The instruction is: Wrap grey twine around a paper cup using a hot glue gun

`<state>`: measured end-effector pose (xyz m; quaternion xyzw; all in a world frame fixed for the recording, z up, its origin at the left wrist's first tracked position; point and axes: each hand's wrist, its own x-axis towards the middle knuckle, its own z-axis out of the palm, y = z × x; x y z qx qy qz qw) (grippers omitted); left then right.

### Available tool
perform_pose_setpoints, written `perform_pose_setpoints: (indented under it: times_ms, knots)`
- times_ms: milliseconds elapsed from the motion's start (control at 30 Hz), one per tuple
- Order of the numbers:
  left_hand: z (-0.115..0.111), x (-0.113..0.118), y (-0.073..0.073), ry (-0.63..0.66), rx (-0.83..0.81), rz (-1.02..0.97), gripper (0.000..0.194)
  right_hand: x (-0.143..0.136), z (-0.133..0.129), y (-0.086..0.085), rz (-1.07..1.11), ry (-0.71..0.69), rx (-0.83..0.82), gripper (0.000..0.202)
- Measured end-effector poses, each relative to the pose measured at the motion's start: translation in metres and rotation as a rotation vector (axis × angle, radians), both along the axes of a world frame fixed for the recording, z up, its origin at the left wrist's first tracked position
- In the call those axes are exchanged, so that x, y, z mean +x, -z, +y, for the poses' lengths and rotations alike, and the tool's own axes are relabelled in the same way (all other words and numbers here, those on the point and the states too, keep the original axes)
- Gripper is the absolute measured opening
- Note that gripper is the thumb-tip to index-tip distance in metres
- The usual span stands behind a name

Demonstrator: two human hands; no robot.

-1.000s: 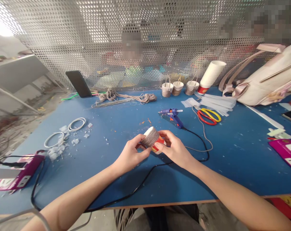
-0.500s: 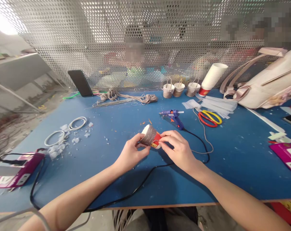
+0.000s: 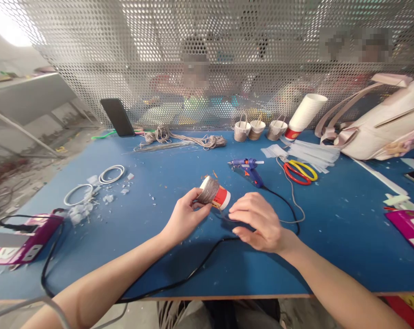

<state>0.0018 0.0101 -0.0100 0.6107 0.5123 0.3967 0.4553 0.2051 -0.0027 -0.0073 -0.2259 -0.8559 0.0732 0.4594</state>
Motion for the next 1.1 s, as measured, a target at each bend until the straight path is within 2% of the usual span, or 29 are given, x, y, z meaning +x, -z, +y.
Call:
perform_pose_setpoints:
  times_ms: [67,200,267,400,533,667,800,900,1000,1100]
  knots:
    - [0.001,-0.001,0.0,-0.004,0.0,0.001,0.015,0.012,0.007,-0.001,0.129,0.143,-0.058,0.012]
    - [0.001,-0.001,0.0,0.001,-0.02,-0.001,0.017,0.039,0.037,0.01,0.318,0.638,-0.336,0.014]
    - [0.001,0.0,0.001,0.009,-0.023,-0.004,0.017,0.048,0.058,0.022,0.291,0.726,-0.491,0.021]
    - [0.001,0.0,0.004,0.039,-0.017,-0.002,0.018,0.049,0.086,0.041,0.22,0.693,-0.627,0.033]
    - [0.0,0.001,0.008,0.045,0.006,0.024,0.018,0.037,0.092,0.046,0.163,0.672,-0.705,0.027]
    - [0.0,0.002,0.009,0.037,-0.005,0.026,0.018,0.034,0.088,0.042,0.195,0.685,-0.724,0.021]
    - [0.0,0.001,0.004,0.012,-0.049,0.008,0.018,0.035,0.078,0.035,0.282,0.659,-0.734,0.025]
    - [0.001,0.001,0.003,-0.001,-0.069,0.002,0.019,0.032,0.067,0.026,0.401,0.558,-0.797,0.027]
    - [0.003,0.001,0.004,-0.016,-0.057,0.002,0.016,0.028,0.053,0.016,0.509,0.396,-0.929,0.016]
    - [0.003,0.0,0.004,-0.025,-0.034,-0.014,0.014,0.026,0.04,0.01,0.453,0.355,-0.948,0.009]
